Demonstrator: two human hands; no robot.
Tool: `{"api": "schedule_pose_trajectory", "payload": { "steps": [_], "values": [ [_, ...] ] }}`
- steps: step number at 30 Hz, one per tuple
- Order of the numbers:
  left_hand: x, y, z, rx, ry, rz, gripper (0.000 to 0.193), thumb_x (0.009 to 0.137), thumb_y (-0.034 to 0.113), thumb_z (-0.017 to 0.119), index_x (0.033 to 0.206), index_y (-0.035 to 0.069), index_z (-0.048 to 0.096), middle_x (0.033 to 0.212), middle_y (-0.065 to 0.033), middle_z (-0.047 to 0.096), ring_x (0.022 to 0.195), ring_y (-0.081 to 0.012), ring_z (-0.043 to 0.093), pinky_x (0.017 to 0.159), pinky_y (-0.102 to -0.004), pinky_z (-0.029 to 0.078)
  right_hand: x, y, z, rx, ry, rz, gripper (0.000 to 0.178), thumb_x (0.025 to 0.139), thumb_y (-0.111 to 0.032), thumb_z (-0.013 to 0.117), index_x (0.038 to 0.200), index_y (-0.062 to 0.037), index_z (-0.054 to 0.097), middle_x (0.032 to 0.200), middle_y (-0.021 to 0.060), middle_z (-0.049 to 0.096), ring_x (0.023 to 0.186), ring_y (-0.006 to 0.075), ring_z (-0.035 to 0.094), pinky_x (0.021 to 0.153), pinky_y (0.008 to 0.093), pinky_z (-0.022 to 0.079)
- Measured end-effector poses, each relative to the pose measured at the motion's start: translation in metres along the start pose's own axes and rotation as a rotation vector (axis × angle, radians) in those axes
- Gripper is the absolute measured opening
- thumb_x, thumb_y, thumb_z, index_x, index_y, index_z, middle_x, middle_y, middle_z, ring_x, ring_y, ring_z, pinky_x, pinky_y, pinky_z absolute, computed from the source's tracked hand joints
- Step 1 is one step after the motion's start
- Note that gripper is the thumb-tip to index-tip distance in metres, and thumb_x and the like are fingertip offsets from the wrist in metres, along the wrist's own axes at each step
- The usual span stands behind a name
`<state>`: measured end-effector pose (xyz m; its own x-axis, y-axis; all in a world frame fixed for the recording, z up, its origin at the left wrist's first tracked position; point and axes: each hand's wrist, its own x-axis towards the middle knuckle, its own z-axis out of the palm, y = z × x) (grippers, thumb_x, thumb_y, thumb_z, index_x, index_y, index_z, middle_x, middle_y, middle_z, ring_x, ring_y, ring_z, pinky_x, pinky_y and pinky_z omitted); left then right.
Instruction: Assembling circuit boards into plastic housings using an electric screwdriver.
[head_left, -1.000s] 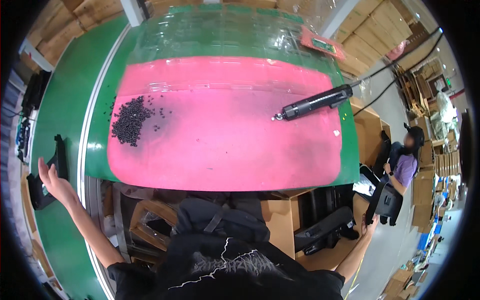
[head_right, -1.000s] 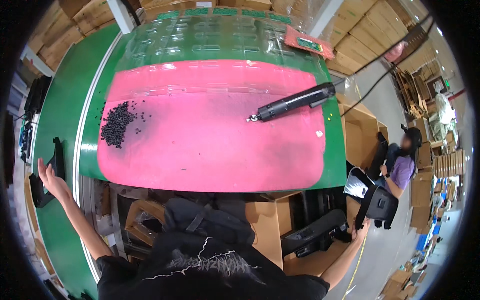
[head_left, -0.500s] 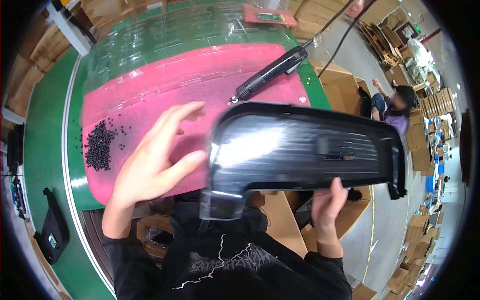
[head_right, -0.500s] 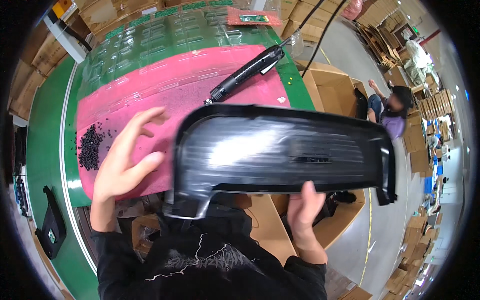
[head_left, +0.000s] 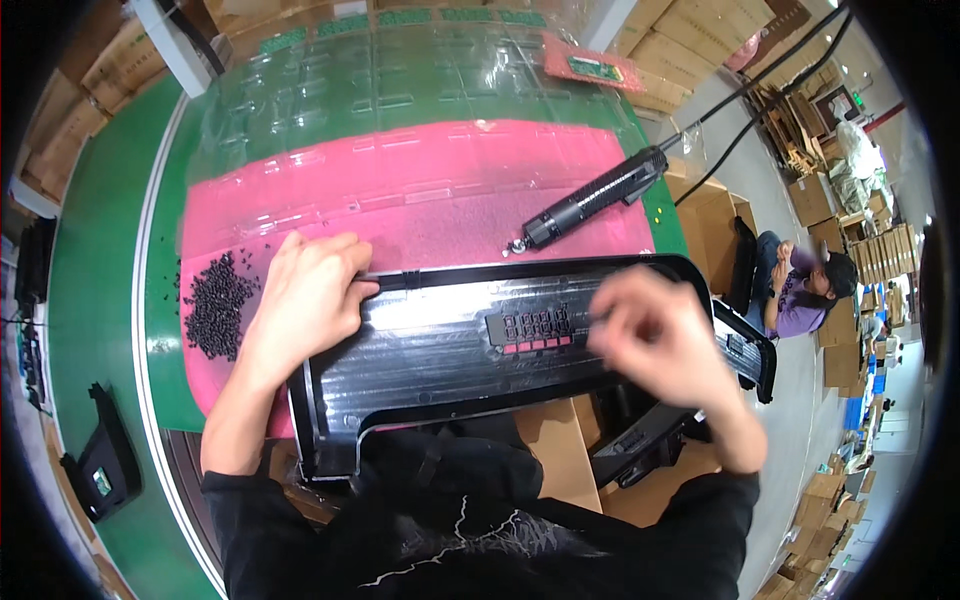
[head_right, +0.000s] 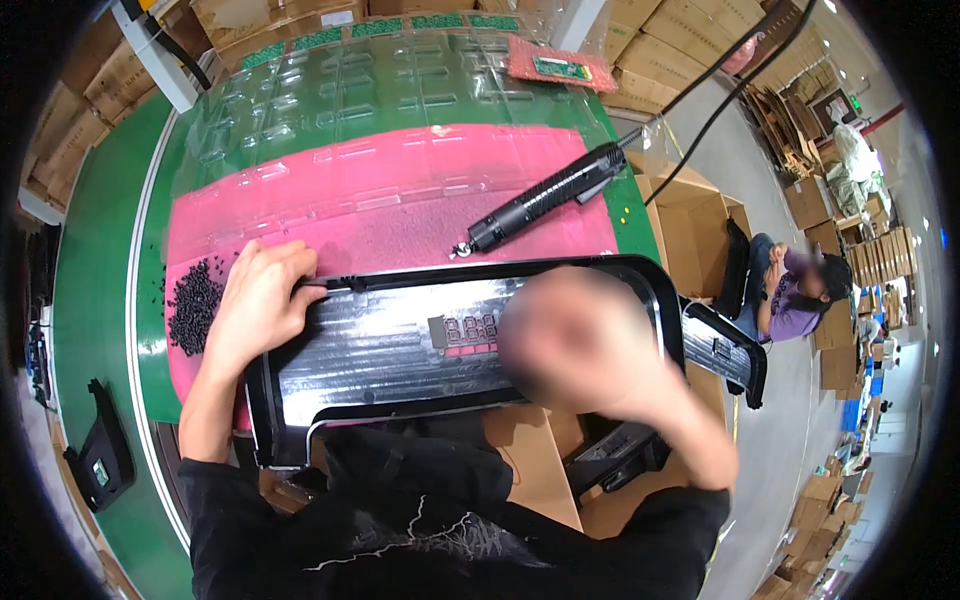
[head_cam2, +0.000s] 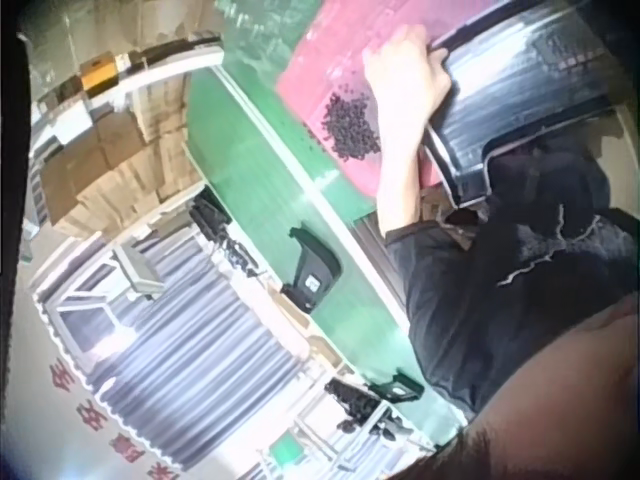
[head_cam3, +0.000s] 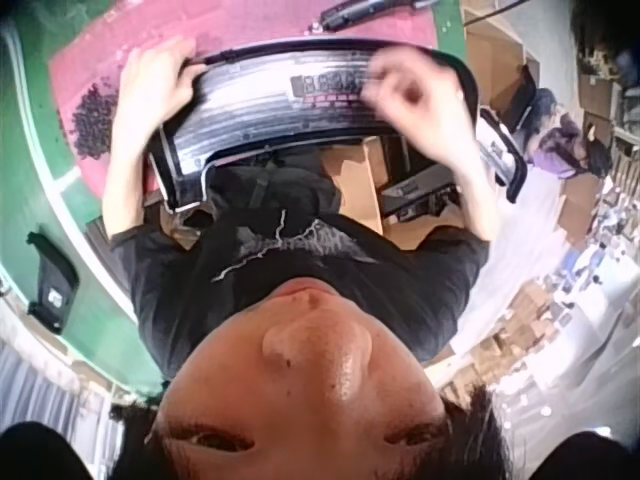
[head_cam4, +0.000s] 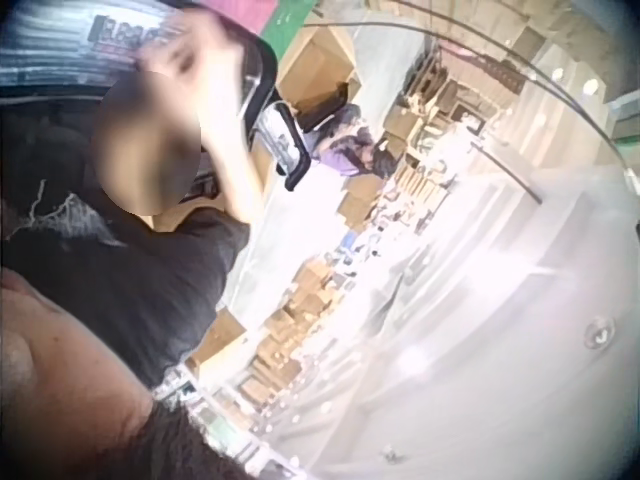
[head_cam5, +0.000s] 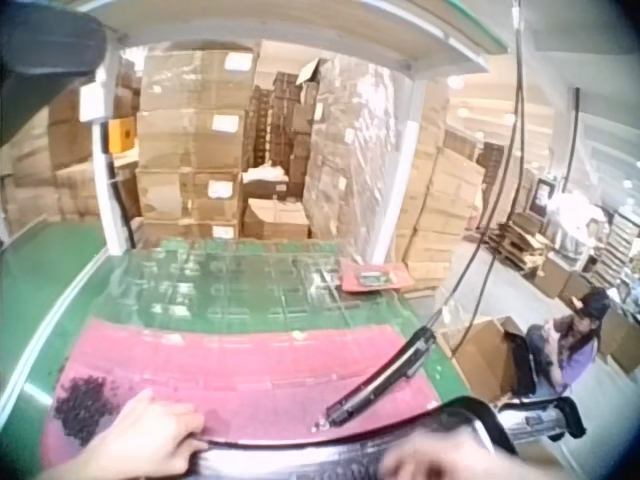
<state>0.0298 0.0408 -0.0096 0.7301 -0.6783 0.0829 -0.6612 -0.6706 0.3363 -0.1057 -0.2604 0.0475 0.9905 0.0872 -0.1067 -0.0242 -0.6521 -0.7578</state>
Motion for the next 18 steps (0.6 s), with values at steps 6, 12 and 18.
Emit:
{"api": "schedule_pose_trajectory", "payload": {
  "steps": [6, 12, 18],
  "values": [
    [-0.003, 0.001, -0.008, -0.05, 0.023, -0.088, 0.02, 0.069, 0.011, 0.069, 0.072, 0.001, 0.053, 0.076, -0.0136, 0.055, 0.075, -0.0355, 0.055, 0.072, -0.0419, 0.038, 0.195, 0.041, -0.082, -0.893, 0.449, -0.182, 0.032, 0.081, -0.016, 0.063, 0.109, -0.0051, 0.054, 0.088, 0.0163, 0.066, 0.086, 0.0333, 0.066, 0.072, 0.0422, 0.053],
    [-0.002, 0.0, 0.002, 0.022, 0.142, -0.022, 0.022, 0.071, 0.018, 0.072, 0.076, 0.004, 0.056, 0.076, -0.0094, 0.054, 0.079, -0.0289, 0.055, 0.071, -0.0386, 0.037, 0.316, 0.127, -0.108, -1.207, 0.352, 0.196, 0.043, 0.081, -0.008, 0.059, 0.123, -0.0082, 0.051, 0.119, 0.0126, 0.06, 0.114, 0.0317, 0.056, 0.093, 0.0465, 0.047],
    [-0.003, -0.004, 0.006, 0.03, 0.156, 0.023, 0.026, 0.075, 0.028, 0.072, 0.071, 0.005, 0.061, 0.075, -0.0062, 0.057, 0.079, -0.0243, 0.055, 0.07, -0.0384, 0.038, 0.33, 0.133, -0.114, -1.156, 0.137, 0.274, 0.067, 0.079, -0.002, 0.058, 0.141, -0.0126, 0.035, 0.136, 0.0134, 0.049, 0.128, 0.0324, 0.044, 0.104, 0.0483, 0.036]
  ]
}}
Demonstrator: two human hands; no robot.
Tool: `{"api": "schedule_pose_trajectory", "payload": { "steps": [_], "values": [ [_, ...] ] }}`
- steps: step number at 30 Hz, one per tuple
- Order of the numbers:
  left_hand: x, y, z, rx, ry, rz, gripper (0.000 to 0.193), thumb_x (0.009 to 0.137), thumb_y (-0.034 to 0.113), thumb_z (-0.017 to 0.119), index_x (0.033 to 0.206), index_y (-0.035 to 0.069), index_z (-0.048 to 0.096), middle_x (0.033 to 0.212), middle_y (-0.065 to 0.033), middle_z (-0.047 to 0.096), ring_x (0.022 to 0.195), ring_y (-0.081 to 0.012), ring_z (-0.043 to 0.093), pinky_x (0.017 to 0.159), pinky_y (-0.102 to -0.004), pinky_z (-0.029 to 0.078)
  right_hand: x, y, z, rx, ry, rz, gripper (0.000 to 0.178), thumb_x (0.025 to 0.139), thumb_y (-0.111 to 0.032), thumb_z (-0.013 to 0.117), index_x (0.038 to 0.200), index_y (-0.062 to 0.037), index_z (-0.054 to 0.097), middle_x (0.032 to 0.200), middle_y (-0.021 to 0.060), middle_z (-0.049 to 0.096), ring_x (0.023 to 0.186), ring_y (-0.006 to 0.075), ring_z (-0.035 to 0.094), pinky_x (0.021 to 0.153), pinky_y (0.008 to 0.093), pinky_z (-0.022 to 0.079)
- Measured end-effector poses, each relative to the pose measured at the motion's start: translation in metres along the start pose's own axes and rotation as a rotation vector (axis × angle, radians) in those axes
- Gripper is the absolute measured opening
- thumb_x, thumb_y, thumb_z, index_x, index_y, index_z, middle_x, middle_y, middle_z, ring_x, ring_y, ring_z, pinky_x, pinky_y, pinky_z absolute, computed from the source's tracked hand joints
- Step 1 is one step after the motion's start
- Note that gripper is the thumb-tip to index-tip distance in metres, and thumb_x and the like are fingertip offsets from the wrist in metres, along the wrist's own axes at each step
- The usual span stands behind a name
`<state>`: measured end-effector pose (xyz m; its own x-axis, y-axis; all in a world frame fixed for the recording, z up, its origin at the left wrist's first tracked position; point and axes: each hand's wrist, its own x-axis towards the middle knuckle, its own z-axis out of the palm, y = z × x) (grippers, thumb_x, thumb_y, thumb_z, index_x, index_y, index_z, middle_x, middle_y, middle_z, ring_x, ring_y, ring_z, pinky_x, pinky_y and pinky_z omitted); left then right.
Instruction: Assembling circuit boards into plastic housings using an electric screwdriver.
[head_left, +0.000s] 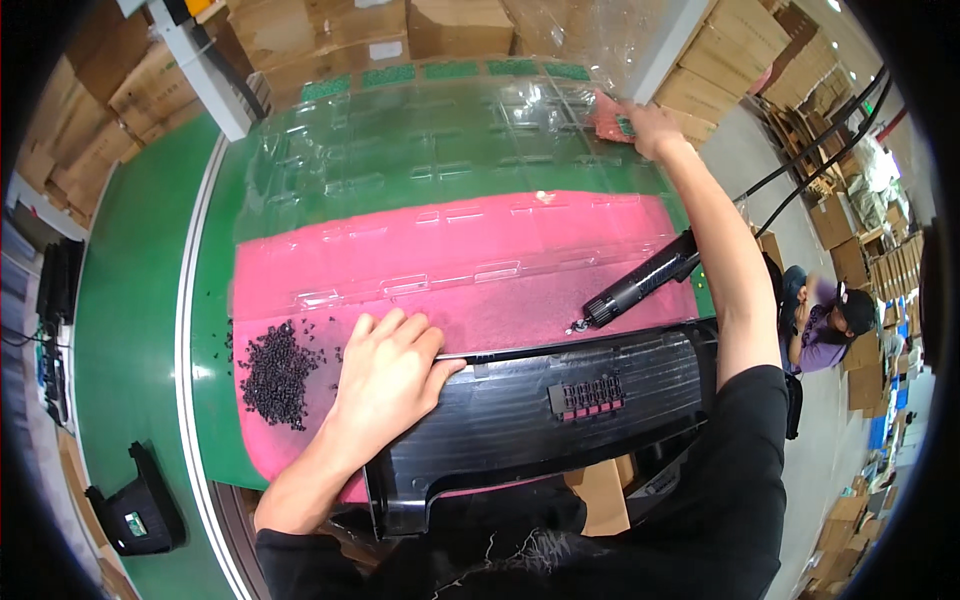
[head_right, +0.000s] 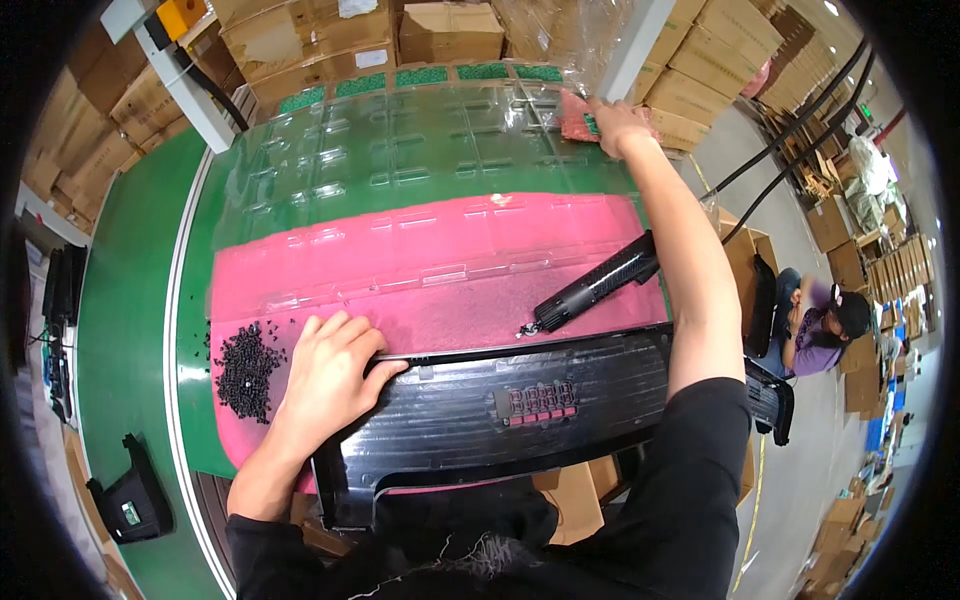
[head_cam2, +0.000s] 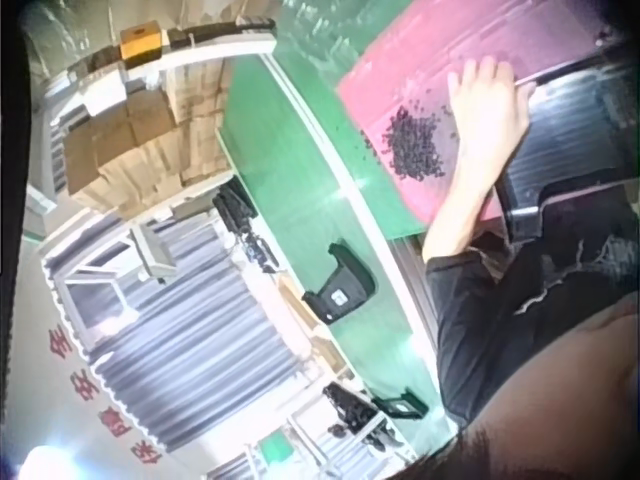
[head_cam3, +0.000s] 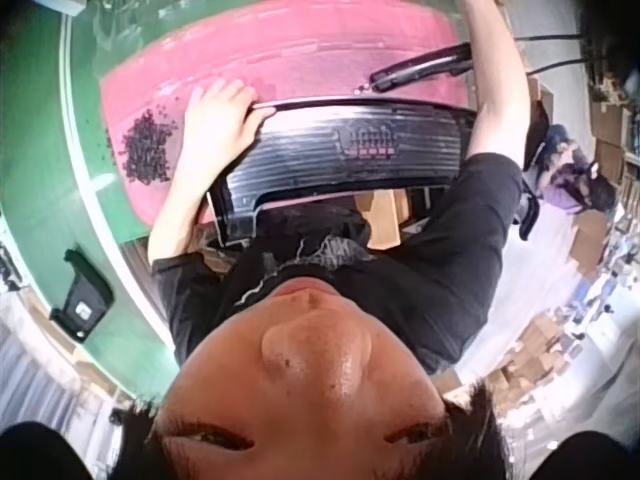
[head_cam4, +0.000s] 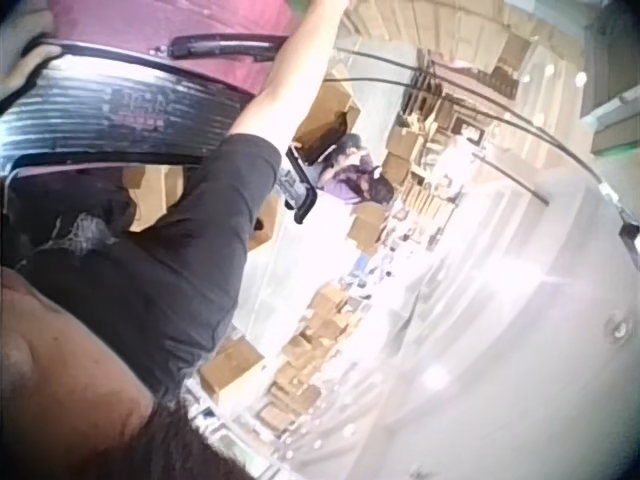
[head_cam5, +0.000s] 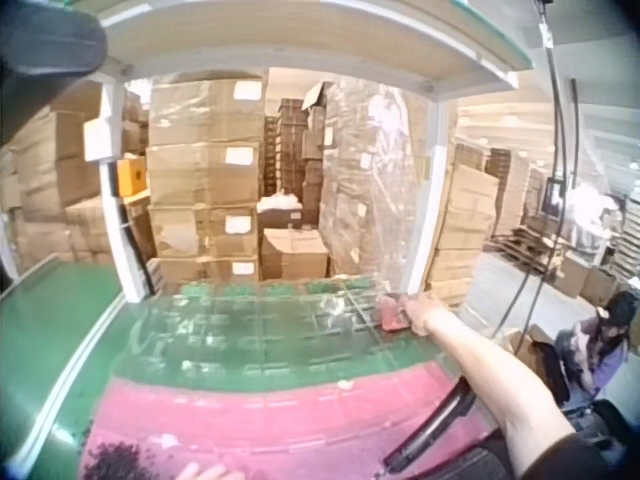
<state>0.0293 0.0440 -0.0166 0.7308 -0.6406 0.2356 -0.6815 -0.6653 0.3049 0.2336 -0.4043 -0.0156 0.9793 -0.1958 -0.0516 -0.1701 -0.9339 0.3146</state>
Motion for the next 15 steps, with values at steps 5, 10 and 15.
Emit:
{"api": "schedule_pose_trajectory", "payload": {
  "steps": [5, 10, 15],
  "values": [
    [-0.001, -0.001, -0.004, 0.019, -0.03, -0.025, 0.027, 0.074, 0.028, 0.072, 0.07, 0.004, 0.061, 0.075, -0.0073, 0.058, 0.078, -0.0248, 0.056, 0.07, -0.0386, 0.039, -0.033, -0.004, -0.023, 0.048, 0.267, -0.037, 0.066, 0.079, -0.005, 0.06, 0.14, -0.0107, 0.035, 0.131, 0.0176, 0.052, 0.125, 0.0322, 0.047, 0.099, 0.0481, 0.041],
    [-0.001, -0.005, -0.011, -0.137, -0.085, -0.053, 0.035, 0.073, 0.028, 0.076, 0.092, 0.002, 0.061, 0.089, -0.0125, 0.059, 0.09, -0.0308, 0.056, 0.081, -0.0408, 0.042, -0.115, -0.048, -0.086, 0.89, 0.598, -0.25, 0.058, 0.083, -0.016, 0.069, 0.134, -0.007, 0.043, 0.108, 0.0154, 0.063, 0.099, 0.0259, 0.064, 0.088, 0.0371, 0.051],
    [0.008, 0.036, -0.034, -0.375, 0.208, 0.0, 0.087, 0.071, 0.025, 0.08, 0.14, 0.001, 0.035, 0.122, -0.0197, 0.056, 0.111, -0.0345, 0.055, 0.095, -0.0428, 0.044, -0.266, -0.124, -0.126, 1.602, 0.23, -0.612, 0.055, 0.086, -0.004, 0.065, 0.135, -0.0007, 0.04, 0.115, 0.012, 0.059, 0.105, 0.0161, 0.059, 0.093, 0.0287, 0.049]
  ]
}}
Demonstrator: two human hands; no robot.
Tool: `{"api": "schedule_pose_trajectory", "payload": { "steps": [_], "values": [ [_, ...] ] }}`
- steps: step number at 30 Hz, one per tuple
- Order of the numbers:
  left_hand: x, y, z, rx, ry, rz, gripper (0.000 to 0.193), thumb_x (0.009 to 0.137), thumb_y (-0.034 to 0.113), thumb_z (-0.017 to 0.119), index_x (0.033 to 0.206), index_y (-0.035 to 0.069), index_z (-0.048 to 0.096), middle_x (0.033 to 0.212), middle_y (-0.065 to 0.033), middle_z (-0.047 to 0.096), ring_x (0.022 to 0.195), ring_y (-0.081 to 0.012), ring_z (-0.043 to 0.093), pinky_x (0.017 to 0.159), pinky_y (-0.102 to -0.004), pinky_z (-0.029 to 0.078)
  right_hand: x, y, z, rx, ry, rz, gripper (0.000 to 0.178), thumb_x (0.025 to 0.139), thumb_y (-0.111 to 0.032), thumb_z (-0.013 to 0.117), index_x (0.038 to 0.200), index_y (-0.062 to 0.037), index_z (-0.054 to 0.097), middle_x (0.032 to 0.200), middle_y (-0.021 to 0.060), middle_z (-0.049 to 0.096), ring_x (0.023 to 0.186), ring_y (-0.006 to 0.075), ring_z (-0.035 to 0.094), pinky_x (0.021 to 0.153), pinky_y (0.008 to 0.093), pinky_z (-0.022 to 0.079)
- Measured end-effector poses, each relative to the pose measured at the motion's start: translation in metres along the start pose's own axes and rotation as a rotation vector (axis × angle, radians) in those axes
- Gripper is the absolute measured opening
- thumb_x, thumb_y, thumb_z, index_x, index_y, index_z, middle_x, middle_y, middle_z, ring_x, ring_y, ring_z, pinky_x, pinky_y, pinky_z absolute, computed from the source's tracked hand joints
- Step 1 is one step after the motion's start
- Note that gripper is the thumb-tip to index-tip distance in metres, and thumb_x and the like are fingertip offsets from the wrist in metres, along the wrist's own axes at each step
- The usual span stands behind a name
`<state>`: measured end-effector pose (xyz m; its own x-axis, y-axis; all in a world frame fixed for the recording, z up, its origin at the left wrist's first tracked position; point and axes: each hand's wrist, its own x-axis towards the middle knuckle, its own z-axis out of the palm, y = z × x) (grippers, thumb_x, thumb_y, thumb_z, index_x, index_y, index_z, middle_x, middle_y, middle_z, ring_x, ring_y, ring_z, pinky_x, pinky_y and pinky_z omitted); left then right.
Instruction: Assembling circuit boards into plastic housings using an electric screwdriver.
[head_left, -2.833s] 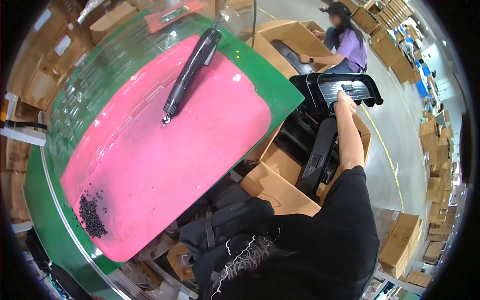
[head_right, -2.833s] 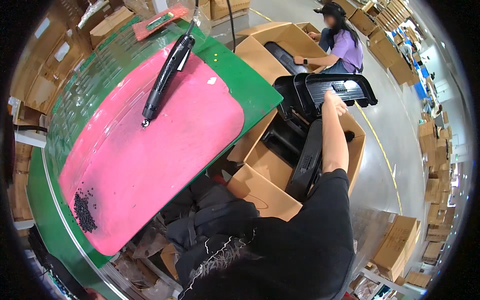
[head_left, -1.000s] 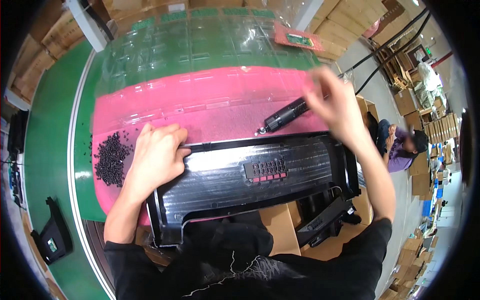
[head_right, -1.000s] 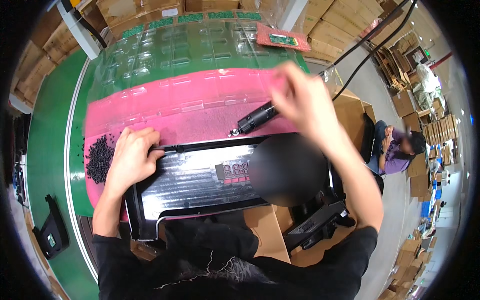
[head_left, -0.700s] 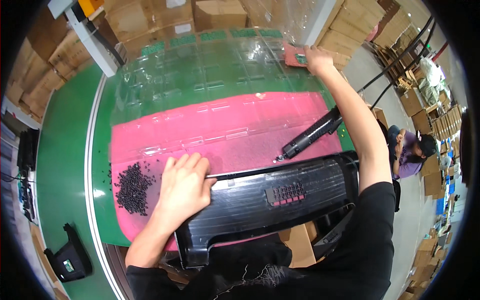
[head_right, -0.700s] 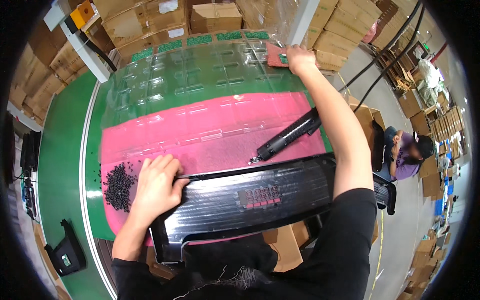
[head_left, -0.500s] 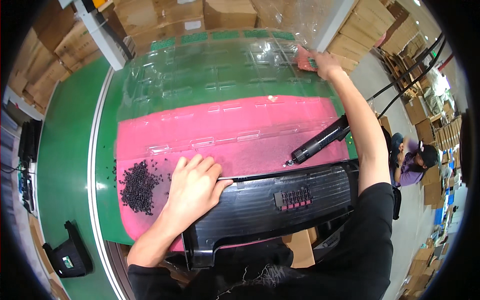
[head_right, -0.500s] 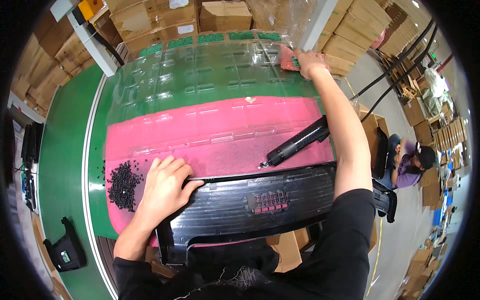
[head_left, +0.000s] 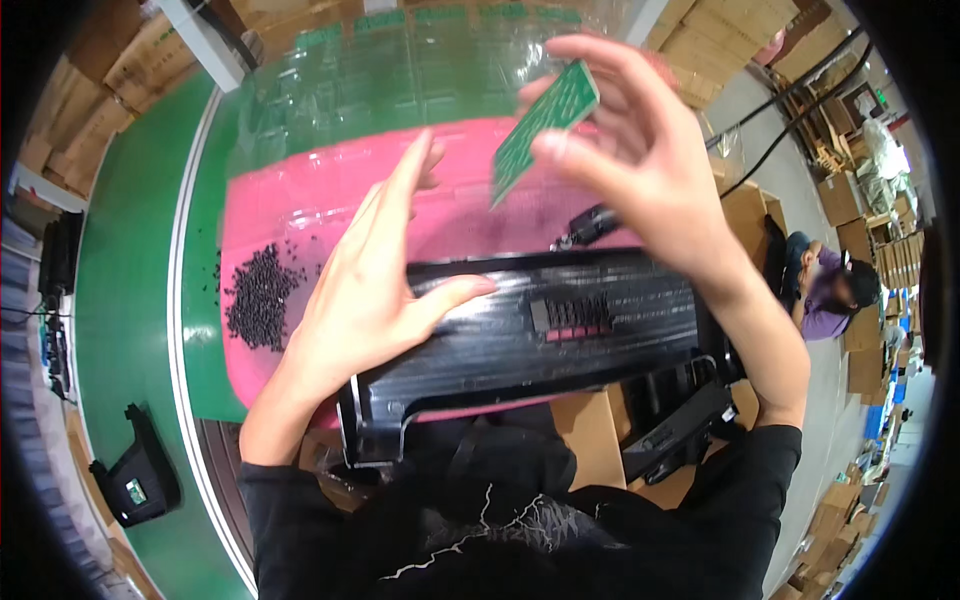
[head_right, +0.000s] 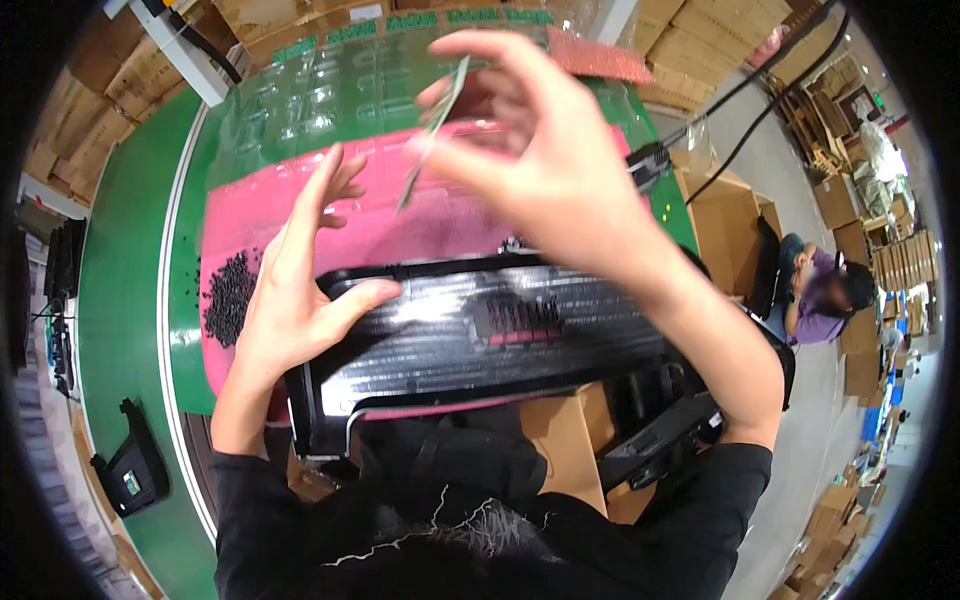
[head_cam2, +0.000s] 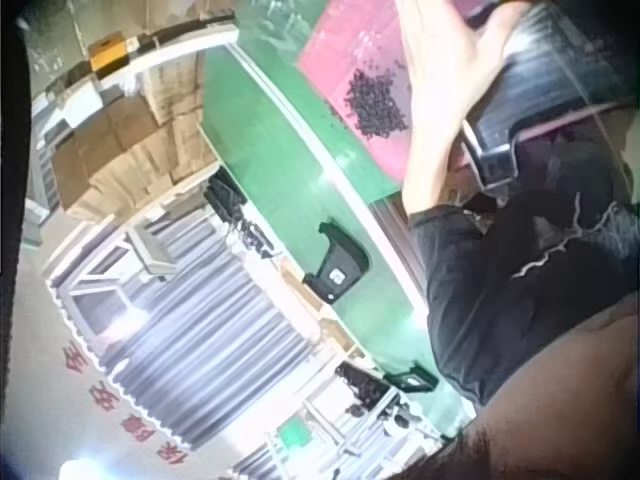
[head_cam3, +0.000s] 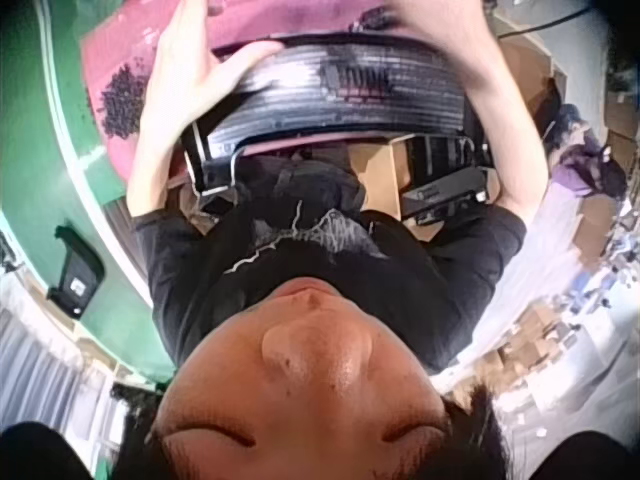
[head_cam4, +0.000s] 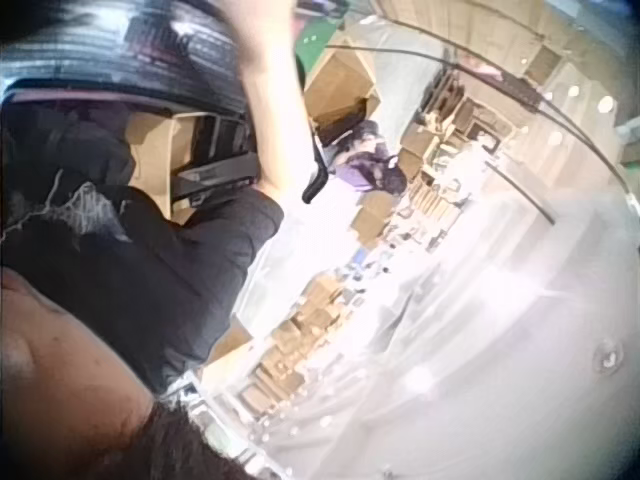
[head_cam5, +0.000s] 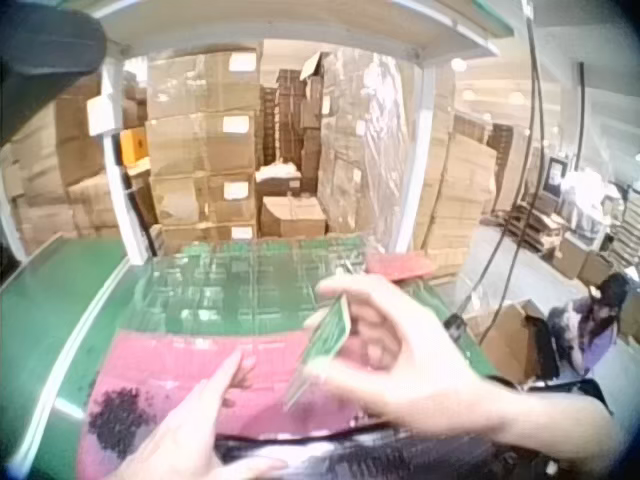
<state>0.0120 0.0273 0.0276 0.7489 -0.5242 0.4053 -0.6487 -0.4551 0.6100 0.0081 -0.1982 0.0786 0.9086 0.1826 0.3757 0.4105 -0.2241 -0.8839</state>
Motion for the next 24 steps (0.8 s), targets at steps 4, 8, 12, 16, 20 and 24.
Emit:
{"api": "schedule_pose_trajectory", "payload": {
  "steps": [4, 8, 12, 16, 20, 24],
  "values": [
    [-0.006, 0.031, 0.01, -0.035, -0.012, 0.213, 0.078, 0.077, 0.005, 0.073, 0.144, 0.001, 0.033, 0.124, -0.02, 0.058, 0.102, -0.0305, 0.062, 0.083, -0.0342, 0.05, -0.052, -0.015, 0.017, 0.135, 0.011, 0.127, 0.063, 0.082, 0.0, 0.069, 0.137, -0.0014, 0.038, 0.123, 0.0129, 0.054, 0.101, 0.0158, 0.059, 0.09, 0.0258, 0.049],
    [-0.007, 0.042, 0.013, -0.228, -0.14, 0.129, 0.06, 0.082, -0.008, 0.056, 0.14, -0.001, 0.039, 0.116, -0.0229, 0.061, 0.1, -0.0323, 0.065, 0.084, -0.0341, 0.049, -0.082, -0.008, -0.009, -0.471, 0.078, -0.121, 0.081, 0.073, -0.003, 0.079, 0.141, -0.0027, 0.035, 0.123, 0.0122, 0.057, 0.1, 0.0178, 0.06, 0.082, 0.027, 0.05],
    [0.005, 0.039, 0.013, -0.295, -0.384, 0.04, 0.049, 0.087, -0.003, 0.048, 0.136, 0.0, 0.045, 0.115, -0.0217, 0.063, 0.101, -0.0332, 0.065, 0.087, -0.034, 0.048, -0.111, -0.008, -0.023, -0.73, -0.01, -0.233, 0.072, 0.072, 0.001, 0.078, 0.135, -0.0002, 0.044, 0.107, 0.0103, 0.064, 0.088, 0.0162, 0.061, 0.076, 0.0275, 0.049],
    [0.015, 0.036, 0.023, -0.46, -0.529, -0.06, 0.043, 0.091, 0.001, 0.05, 0.133, -0.001, 0.047, 0.117, -0.0139, 0.064, 0.099, -0.0206, 0.064, 0.09, -0.0315, 0.048, -0.13, -0.003, -0.034, -0.742, -0.022, -0.18, 0.062, 0.072, 0.003, 0.076, 0.129, 0.0033, 0.05, 0.093, 0.008, 0.064, 0.076, 0.015, 0.061, 0.071, 0.0262, 0.048],
    [0.014, 0.034, 0.039, -0.84, -0.395, -0.263, 0.046, 0.088, -0.001, 0.061, 0.132, -0.003, 0.048, 0.113, -0.0118, 0.064, 0.09, -0.0101, 0.062, 0.071, -0.021, 0.051, -0.147, 0.012, -0.034, -0.262, 0.088, 0.146, 0.064, 0.071, 0.003, 0.077, 0.128, 0.0042, 0.047, 0.099, 0.0066, 0.061, 0.091, 0.0124, 0.058, 0.079, 0.0262, 0.044],
    [0.017, 0.028, 0.039, -0.576, -0.505, -0.252, 0.049, 0.076, 0.002, 0.075, 0.121, -0.004, 0.057, 0.105, -0.0082, 0.064, 0.075, -0.006, 0.059, 0.056, -0.0185, 0.047, -0.158, 0.035, -0.03, -0.035, 0.222, 0.226, 0.062, 0.074, 0.002, 0.076, 0.127, -0.0014, 0.045, 0.107, 0.0058, 0.061, 0.094, 0.0111, 0.057, 0.077, 0.0229, 0.043]
  ]
}}
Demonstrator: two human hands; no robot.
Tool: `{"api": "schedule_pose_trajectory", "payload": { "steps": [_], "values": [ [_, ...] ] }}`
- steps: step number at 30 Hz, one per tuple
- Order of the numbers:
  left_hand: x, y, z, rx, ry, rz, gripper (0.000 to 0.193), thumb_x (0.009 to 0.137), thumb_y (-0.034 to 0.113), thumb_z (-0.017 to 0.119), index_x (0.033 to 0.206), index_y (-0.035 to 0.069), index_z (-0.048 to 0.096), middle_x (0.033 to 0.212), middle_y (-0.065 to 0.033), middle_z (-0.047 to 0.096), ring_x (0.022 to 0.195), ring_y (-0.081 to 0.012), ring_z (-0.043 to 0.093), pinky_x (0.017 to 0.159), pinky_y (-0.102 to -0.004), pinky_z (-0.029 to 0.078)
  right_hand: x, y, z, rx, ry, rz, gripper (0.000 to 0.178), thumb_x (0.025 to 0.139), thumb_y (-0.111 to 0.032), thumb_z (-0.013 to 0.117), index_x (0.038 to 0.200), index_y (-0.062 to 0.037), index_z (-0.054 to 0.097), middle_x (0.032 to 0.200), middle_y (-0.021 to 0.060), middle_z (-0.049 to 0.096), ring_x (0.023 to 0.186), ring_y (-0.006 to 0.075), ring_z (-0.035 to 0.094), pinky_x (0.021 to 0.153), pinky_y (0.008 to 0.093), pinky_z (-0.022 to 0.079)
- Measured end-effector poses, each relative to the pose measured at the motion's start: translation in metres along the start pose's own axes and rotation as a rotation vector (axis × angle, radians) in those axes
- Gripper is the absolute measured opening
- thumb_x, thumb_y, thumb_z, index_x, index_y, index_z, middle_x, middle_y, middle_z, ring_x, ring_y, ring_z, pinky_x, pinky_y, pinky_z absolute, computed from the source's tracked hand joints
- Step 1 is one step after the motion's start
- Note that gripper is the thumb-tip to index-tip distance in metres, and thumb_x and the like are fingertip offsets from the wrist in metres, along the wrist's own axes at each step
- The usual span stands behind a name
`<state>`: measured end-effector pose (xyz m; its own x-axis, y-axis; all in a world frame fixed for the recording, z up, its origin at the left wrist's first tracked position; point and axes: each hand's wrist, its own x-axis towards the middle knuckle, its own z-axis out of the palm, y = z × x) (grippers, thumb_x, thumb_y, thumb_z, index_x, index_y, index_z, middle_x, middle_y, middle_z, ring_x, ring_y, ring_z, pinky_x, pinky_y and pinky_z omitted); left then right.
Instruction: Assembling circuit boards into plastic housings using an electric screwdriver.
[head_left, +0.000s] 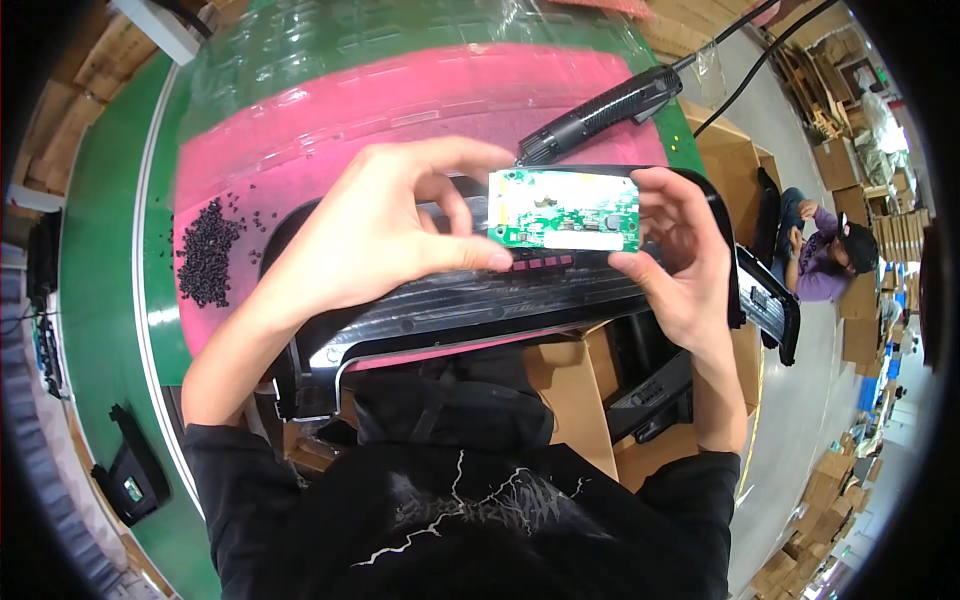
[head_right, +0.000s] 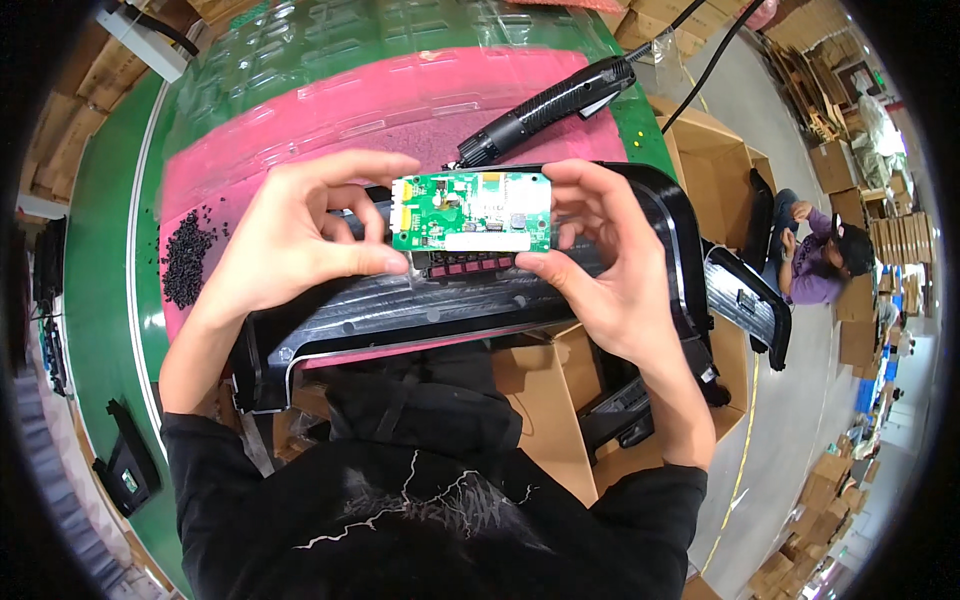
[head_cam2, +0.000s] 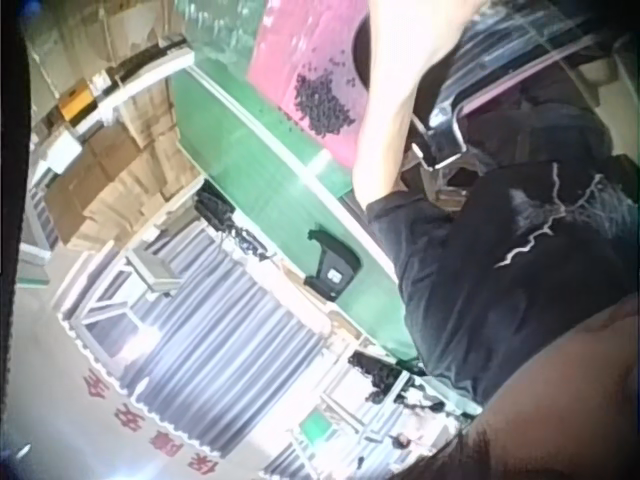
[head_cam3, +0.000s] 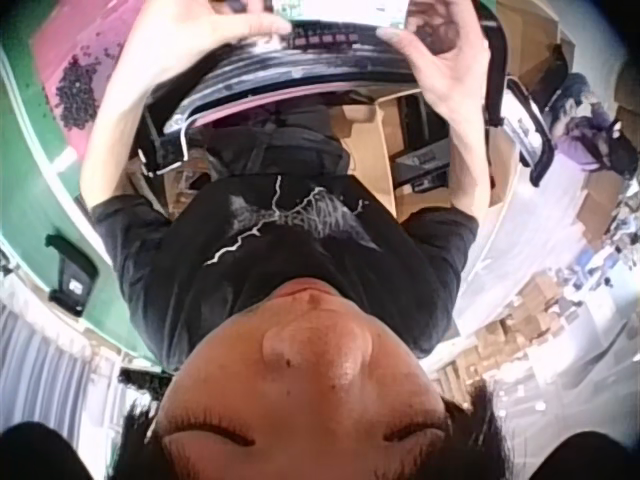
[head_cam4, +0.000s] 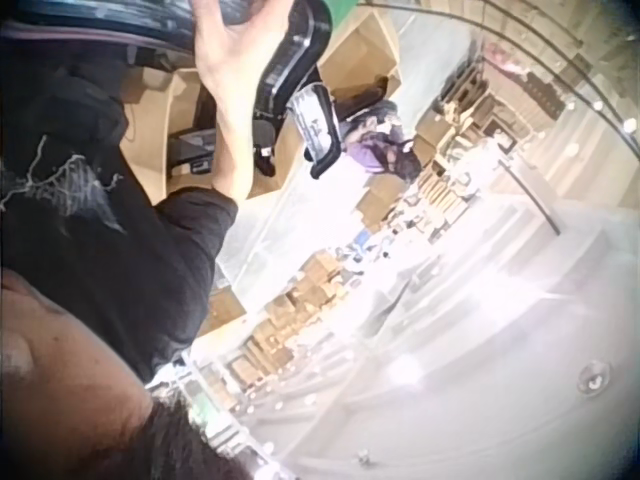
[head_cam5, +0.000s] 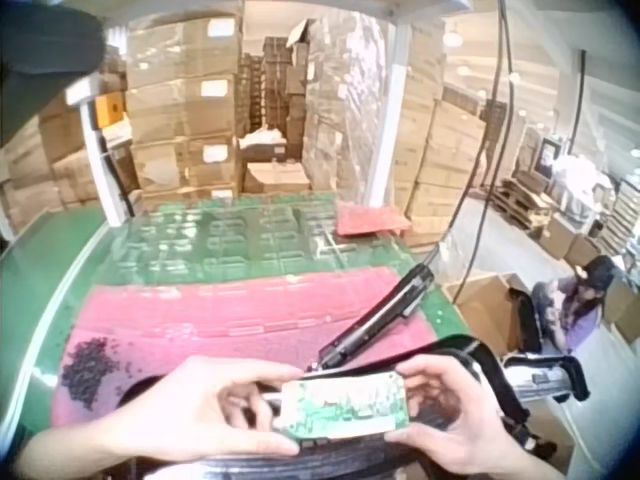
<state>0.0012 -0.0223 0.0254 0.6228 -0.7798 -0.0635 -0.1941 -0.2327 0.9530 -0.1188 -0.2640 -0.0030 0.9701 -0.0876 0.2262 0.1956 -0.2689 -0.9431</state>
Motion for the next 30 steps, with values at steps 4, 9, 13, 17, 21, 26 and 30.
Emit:
{"api": "schedule_pose_trajectory", "payload": {
  "steps": [4, 9, 13, 17, 21, 26, 30],
  "values": [
    [0.004, -0.016, 0.006, 0.366, 0.019, 0.085, 0.051, 0.066, 0.006, 0.08, 0.113, 0.0, 0.061, 0.096, -0.0074, 0.064, 0.066, -0.0111, 0.058, 0.056, -0.025, 0.049, -0.001, 0.019, 0.003, -0.171, -0.052, 0.014, 0.056, 0.072, -0.004, 0.075, 0.122, -0.0032, 0.049, 0.111, 0.0073, 0.059, 0.1, 0.0154, 0.057, 0.08, 0.0274, 0.043],
    [0.004, -0.036, 0.016, 0.603, -0.074, 0.114, 0.049, 0.069, 0.019, 0.079, 0.108, 0.001, 0.056, 0.099, -0.0112, 0.058, 0.075, -0.0255, 0.06, 0.069, -0.0354, 0.051, 0.006, 0.03, 0.001, -0.394, -0.156, -0.035, 0.05, 0.066, -0.008, 0.077, 0.111, -0.0018, 0.056, 0.114, 0.011, 0.057, 0.106, 0.0258, 0.056, 0.091, 0.0363, 0.044],
    [0.005, -0.041, 0.021, 0.644, -0.08, 0.093, 0.049, 0.07, 0.019, 0.079, 0.109, 0.002, 0.056, 0.101, -0.0112, 0.057, 0.085, -0.0299, 0.063, 0.074, -0.0387, 0.052, 0.004, 0.035, 0.001, -0.467, -0.181, -0.031, 0.046, 0.065, -0.008, 0.078, 0.106, -0.0003, 0.06, 0.112, 0.0127, 0.056, 0.106, 0.0302, 0.053, 0.093, 0.0382, 0.043],
    [0.005, -0.037, 0.02, 0.65, -0.103, 0.025, 0.049, 0.07, 0.02, 0.079, 0.109, 0.003, 0.055, 0.103, -0.0107, 0.056, 0.094, -0.0321, 0.062, 0.078, -0.0404, 0.052, 0.005, 0.037, 0.004, -0.497, -0.181, -0.025, 0.046, 0.065, -0.007, 0.077, 0.107, 0.0, 0.061, 0.112, 0.0125, 0.056, 0.106, 0.031, 0.052, 0.094, 0.0379, 0.043],
    [0.005, -0.038, 0.021, 0.638, -0.109, 0.019, 0.049, 0.07, 0.019, 0.078, 0.11, 0.003, 0.054, 0.105, -0.0107, 0.055, 0.096, -0.0321, 0.062, 0.079, -0.0403, 0.052, 0.004, 0.036, 0.003, -0.506, -0.176, -0.022, 0.046, 0.065, -0.007, 0.078, 0.107, 0.0, 0.06, 0.112, 0.0122, 0.056, 0.106, 0.0309, 0.052, 0.093, 0.038, 0.043],
    [0.004, -0.04, 0.021, 0.63, -0.111, 0.032, 0.049, 0.071, 0.018, 0.078, 0.11, 0.003, 0.054, 0.105, -0.0113, 0.055, 0.097, -0.0322, 0.062, 0.08, -0.0402, 0.052, 0.004, 0.036, 0.004, -0.514, -0.177, -0.02, 0.046, 0.066, -0.007, 0.078, 0.107, -0.0002, 0.06, 0.112, 0.0118, 0.056, 0.106, 0.0307, 0.052, 0.094, 0.038, 0.043],
    [0.004, -0.041, 0.021, 0.623, -0.115, 0.044, 0.05, 0.071, 0.017, 0.078, 0.111, 0.002, 0.053, 0.106, -0.0118, 0.054, 0.096, -0.0332, 0.061, 0.079, -0.0409, 0.052, 0.003, 0.036, 0.005, -0.525, -0.178, -0.02, 0.046, 0.065, -0.007, 0.078, 0.107, -0.0001, 0.06, 0.112, 0.0115, 0.056, 0.106, 0.0309, 0.052, 0.094, 0.038, 0.043]
  ]
}}
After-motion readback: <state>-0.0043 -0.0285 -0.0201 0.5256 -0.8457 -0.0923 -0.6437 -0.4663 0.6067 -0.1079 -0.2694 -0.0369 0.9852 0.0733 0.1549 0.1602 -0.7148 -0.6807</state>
